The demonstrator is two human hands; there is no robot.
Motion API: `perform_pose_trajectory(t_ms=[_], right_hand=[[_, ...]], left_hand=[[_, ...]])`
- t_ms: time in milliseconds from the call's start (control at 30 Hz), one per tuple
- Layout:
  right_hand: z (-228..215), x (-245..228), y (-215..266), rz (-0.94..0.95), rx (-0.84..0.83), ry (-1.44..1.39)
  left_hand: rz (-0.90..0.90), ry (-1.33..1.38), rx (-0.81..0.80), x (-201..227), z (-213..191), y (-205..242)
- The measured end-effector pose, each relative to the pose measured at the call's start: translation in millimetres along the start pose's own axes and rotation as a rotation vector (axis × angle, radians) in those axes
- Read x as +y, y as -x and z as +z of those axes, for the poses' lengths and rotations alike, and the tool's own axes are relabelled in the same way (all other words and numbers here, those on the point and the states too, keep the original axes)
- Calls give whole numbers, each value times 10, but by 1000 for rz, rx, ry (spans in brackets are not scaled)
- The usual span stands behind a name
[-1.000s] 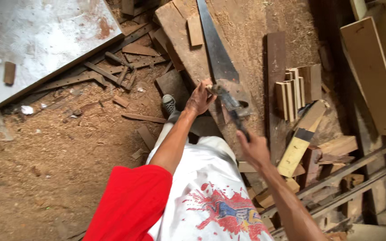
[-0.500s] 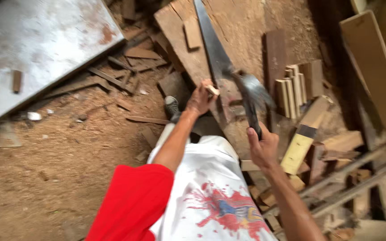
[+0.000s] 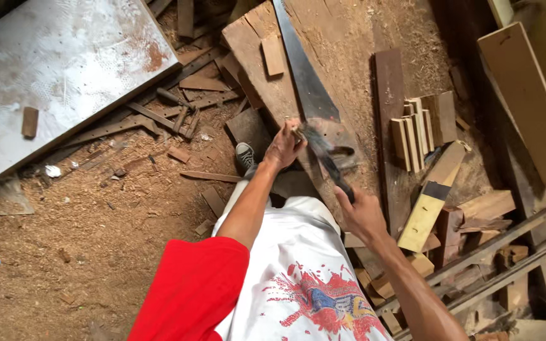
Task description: The person repeatedly strikes small wooden blocks with a hammer on a workbench, then gathers and stacks the blocks. The person continues hammering additional blocks and organizes them into a pile.
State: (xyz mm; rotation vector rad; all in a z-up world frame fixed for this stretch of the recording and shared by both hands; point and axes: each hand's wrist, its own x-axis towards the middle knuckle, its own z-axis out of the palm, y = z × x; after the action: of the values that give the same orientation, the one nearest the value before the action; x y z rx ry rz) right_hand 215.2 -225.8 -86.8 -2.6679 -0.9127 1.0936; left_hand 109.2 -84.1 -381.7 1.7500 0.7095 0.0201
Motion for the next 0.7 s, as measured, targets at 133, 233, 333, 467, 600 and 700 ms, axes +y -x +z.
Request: perform_pose_trajectory(t_ms=[133,233,333,467,600,700], right_hand=[[-100,-17,73,12,101,-202],[-7,39,140,-192,169,-354],[19,124,67,-83,36,-219],[4,450,-36,-140,168,-168],[257,538,-51,-398,218,-207],[216,560,3,-115,106,-99]], left_hand=[[215,-226,238,-32,58,-49],[67,55,182,-123,148,4],[239,55,312,-180,152,-63],[331,-539,408,-173,276,-250],[213,145,269,-191,167,-57],[252,105,296,-125,64,-9]])
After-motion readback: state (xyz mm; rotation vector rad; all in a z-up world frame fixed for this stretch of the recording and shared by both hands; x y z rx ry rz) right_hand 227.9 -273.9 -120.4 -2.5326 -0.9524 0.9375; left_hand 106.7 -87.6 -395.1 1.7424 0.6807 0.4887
